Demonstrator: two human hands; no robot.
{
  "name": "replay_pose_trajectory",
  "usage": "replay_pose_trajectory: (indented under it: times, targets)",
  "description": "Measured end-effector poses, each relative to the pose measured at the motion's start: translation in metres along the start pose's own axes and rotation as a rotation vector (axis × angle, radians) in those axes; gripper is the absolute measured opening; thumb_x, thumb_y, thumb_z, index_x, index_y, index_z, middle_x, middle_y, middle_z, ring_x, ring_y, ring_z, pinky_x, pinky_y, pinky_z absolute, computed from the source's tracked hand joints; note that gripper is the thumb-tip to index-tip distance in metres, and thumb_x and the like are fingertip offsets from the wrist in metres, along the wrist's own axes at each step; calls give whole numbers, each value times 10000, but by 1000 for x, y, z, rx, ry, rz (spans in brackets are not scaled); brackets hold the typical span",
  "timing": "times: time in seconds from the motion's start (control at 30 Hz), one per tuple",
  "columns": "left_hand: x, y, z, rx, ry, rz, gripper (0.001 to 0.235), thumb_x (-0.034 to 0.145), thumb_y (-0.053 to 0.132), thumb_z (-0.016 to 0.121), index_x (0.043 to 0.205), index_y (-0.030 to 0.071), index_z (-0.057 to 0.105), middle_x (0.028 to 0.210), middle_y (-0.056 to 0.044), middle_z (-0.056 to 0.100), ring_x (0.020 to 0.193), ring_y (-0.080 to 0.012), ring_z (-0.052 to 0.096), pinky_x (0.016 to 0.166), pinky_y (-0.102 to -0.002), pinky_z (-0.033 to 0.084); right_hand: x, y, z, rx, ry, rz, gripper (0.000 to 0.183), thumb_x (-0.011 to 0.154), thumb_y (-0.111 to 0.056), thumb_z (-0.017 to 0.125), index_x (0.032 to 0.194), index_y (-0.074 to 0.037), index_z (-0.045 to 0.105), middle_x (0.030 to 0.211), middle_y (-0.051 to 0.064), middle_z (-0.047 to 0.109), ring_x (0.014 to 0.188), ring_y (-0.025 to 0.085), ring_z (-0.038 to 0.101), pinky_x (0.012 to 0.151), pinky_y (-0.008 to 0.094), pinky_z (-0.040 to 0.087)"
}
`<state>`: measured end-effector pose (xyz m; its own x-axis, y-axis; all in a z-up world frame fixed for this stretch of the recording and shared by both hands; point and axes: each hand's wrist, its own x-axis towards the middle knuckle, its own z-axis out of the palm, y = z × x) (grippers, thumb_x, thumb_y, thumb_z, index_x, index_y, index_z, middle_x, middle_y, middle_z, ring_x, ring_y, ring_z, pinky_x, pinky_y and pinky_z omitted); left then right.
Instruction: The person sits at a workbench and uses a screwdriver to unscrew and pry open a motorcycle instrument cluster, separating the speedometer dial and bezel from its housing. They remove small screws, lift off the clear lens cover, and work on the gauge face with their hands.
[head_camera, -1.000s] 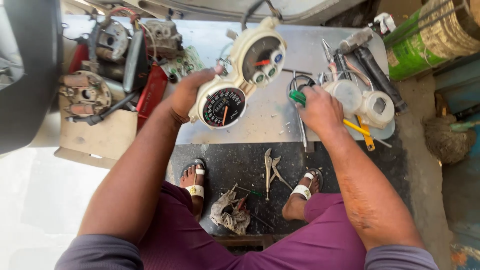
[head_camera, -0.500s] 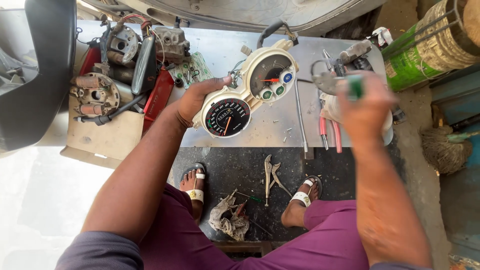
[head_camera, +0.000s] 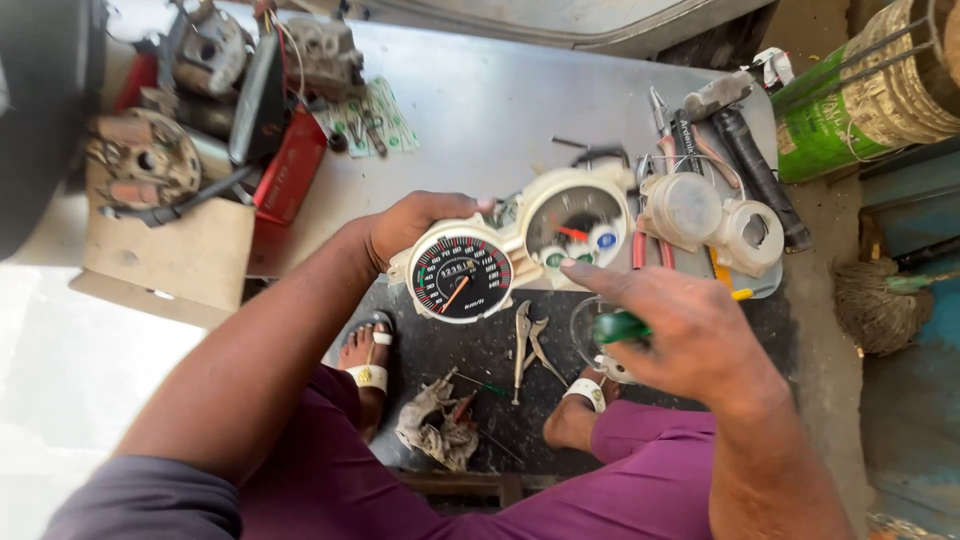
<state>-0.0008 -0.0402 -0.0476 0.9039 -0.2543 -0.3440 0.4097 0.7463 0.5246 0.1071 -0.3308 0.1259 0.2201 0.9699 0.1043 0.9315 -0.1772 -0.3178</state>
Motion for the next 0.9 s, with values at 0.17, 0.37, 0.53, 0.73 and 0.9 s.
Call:
replay_pose_trajectory:
  times: [0.17,0.37,0.53,0.73,0.9]
  targets:
    - [2,-6,8,37,50,-120,370,1003,296,653,1118,-50,718,846,-121,746,672,-132,710,613,-280,593,1,-9,5,-49,-60,28,839,650,-140,812,1453,-239,588,708,61,611,661,270,636,590,455,530]
    - [11,-11,-7,210,54,-76,354,1013,305,653,1110,-25,735,858,-76,740,709,-89,692,646,-259,580,1,-3,6,-105,-102,85,854,656,-191,825,1461,-292,561,699,50,602,669,264,634,582,451,532]
    - [9,-8,-5,468,63,68,329,999,285,637,1146,12,745,930,-28,757,814,-41,696,756,-232,597,2,1,9,-130,-106,89,861,692,-206,818,1497,-273,521,711,63,610,673,269,645,580,453,533]
    - [4,0,-2,241,123,-86,372,1022,324,644,1097,-30,728,825,-60,728,705,-82,679,653,-266,579,-2,14,9,-63,-81,181,876,714,-208,808,1531,-208,493,729,96,644,664,288,661,610,459,537]
    - [-3,18,-12,358,153,-101,454,1008,377,574,1189,-20,699,782,-133,731,583,-137,707,527,-269,582,-19,50,-12,19,118,292,550,913,-161,741,1452,-142,629,835,73,710,707,199,706,663,374,588]
